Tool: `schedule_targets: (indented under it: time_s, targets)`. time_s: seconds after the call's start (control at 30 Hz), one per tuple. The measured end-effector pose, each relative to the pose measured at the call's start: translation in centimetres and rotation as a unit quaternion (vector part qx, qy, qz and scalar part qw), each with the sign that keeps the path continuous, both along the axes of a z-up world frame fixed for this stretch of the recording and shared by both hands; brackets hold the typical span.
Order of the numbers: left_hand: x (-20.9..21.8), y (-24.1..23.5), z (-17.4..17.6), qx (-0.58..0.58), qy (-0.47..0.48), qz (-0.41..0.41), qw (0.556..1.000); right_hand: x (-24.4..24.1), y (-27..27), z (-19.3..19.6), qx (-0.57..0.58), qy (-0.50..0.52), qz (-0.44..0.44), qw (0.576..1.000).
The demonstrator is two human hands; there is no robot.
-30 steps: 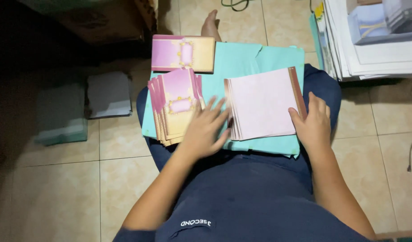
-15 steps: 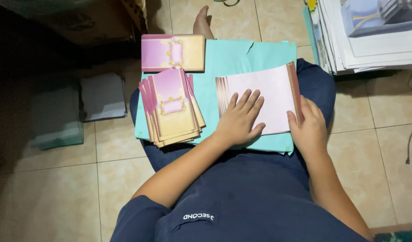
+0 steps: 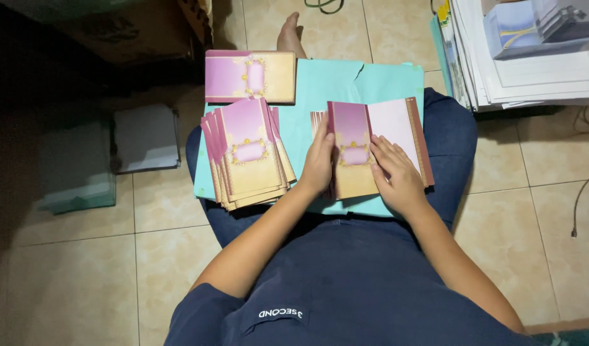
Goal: The person is sitting on the floor, picking up individual pink and gold cards from a pile and neatly stacking them on a light blue folder.
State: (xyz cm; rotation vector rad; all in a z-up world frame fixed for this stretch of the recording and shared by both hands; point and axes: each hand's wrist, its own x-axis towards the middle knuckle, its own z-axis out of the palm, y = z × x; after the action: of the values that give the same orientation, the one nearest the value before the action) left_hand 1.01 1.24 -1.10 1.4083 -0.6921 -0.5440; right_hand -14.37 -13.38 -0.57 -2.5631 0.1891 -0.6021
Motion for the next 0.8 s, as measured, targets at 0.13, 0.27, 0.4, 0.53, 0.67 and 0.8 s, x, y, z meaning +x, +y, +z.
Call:
schedule_targets:
  time_s: [0.13,0.27,0.4,0.53,0.67,0.8]
  targets:
    - [-0.6,-1.2,3.0,0.039,-0.049,0.076,0.995,0.1,0.0,-0.5,0.002,0.007,-0.008,1.000]
    - [-0.3,-4.1,1.1,0.227,-0.448,0.028,0.864,-0.1,0.4,-0.3,-0.024,0.032,-0.025,0.999]
    - [0.2,-4.5,1.0,0.284,-0.488,-0.039,0.824,0.1,0.7,0.9,-0.015,0.073,-0.017,0.997]
    - [0.3,-5.1,-0.7,0.291,-0.492,-0.045,0.819,3.2,-1.0,1.2,-0.084,0.154,-0.019,0.984]
    - [0.3,-5.2,-0.2,0.321,-0.491,-0.048,0.808,5.9,-2.3,1.9,-0.122,0.171,-0.022,0.978]
    - [0.4,-5.4,0.1,0.357,-0.463,-0.045,0.810,2.2,-0.7,2.1,-0.132,0.196,0.003,0.972]
